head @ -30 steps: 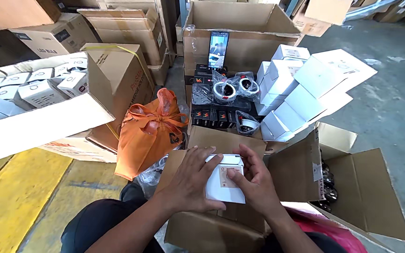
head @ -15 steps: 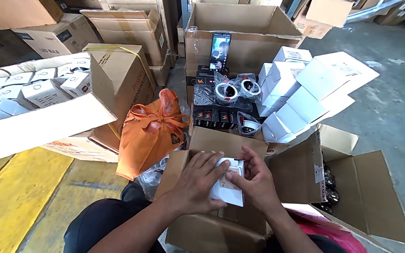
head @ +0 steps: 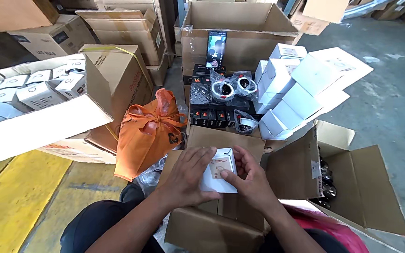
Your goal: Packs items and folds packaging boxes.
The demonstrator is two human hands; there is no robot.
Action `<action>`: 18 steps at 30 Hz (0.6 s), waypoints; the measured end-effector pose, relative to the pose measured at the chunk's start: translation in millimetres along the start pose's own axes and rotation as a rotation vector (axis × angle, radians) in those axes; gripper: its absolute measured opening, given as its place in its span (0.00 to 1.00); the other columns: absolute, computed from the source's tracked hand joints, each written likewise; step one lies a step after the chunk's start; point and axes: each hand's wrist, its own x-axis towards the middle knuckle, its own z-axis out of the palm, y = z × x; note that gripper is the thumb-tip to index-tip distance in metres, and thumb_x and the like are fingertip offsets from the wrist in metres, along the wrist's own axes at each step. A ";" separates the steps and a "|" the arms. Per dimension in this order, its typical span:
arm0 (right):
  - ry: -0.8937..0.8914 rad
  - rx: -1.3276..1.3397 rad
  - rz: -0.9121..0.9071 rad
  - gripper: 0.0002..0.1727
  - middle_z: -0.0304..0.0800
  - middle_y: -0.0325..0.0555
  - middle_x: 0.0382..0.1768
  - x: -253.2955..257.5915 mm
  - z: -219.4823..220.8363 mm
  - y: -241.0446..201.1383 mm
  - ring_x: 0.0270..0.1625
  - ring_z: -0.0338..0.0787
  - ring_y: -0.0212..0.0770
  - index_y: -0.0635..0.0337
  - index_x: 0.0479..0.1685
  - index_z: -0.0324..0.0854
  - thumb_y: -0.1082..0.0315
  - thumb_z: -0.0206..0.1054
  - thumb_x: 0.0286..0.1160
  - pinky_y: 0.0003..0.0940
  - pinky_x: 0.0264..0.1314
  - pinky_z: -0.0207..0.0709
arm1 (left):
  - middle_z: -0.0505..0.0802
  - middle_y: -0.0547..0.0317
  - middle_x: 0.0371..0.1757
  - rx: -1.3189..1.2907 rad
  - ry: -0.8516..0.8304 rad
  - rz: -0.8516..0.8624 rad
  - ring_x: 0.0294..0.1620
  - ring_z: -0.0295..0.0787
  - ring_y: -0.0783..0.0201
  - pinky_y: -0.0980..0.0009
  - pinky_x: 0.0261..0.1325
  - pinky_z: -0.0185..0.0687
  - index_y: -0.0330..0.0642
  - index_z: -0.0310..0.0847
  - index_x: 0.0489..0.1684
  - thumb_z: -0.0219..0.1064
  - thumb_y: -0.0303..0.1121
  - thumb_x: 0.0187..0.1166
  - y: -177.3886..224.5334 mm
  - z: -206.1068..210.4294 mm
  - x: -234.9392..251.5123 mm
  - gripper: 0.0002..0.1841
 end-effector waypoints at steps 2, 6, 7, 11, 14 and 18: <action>0.025 -0.019 -0.006 0.58 0.92 0.43 0.55 -0.4 1.3 2.9 0.49 0.94 0.35 0.63 0.87 0.59 0.44 0.84 0.57 0.32 0.48 0.91 | 0.86 0.52 0.73 0.051 -0.010 -0.008 0.75 0.80 0.53 0.47 0.82 0.70 0.43 0.70 0.84 0.77 0.74 0.53 0.4 2.5 2.0 0.58; 0.067 -0.093 -0.060 0.60 0.91 0.42 0.57 -1.8 -2.0 6.2 0.52 0.92 0.34 0.62 0.87 0.60 0.38 0.83 0.54 0.31 0.52 0.89 | 0.90 0.54 0.65 0.128 0.047 0.070 0.66 0.85 0.55 0.50 0.73 0.76 0.47 0.77 0.78 0.78 0.67 0.59 4.5 11.0 4.3 0.47; 0.071 -0.088 -0.070 0.60 0.91 0.43 0.57 -1.9 -3.7 5.6 0.52 0.92 0.34 0.62 0.87 0.61 0.37 0.83 0.54 0.31 0.52 0.89 | 0.90 0.54 0.66 0.122 0.062 0.081 0.66 0.85 0.55 0.51 0.73 0.76 0.48 0.75 0.79 0.77 0.67 0.60 5.2 10.7 5.4 0.47; 0.079 0.065 -0.074 0.56 0.91 0.48 0.54 1.1 -7.3 0.3 0.49 0.93 0.40 0.66 0.87 0.58 0.48 0.83 0.60 0.35 0.50 0.91 | 0.81 0.45 0.79 -0.025 0.070 -0.084 0.82 0.74 0.48 0.42 0.87 0.64 0.38 0.64 0.86 0.80 0.71 0.52 2.6 4.3 9.5 0.62; 0.057 0.054 -0.089 0.59 0.90 0.48 0.57 2.6 -6.4 3.2 0.49 0.93 0.40 0.63 0.90 0.54 0.47 0.84 0.60 0.35 0.49 0.91 | 0.78 0.45 0.81 -0.159 0.045 -0.205 0.81 0.74 0.51 0.48 0.82 0.73 0.41 0.72 0.81 0.85 0.65 0.50 2.0 2.4 11.6 0.55; -0.021 -0.032 -0.087 0.59 0.81 0.51 0.72 -1.4 -0.6 11.5 0.63 0.90 0.36 0.61 0.92 0.55 0.43 0.82 0.61 0.34 0.62 0.89 | 0.89 0.46 0.68 -0.096 0.108 -0.036 0.71 0.85 0.55 0.55 0.73 0.83 0.41 0.81 0.71 0.82 0.52 0.66 5.8 4.0 10.7 0.35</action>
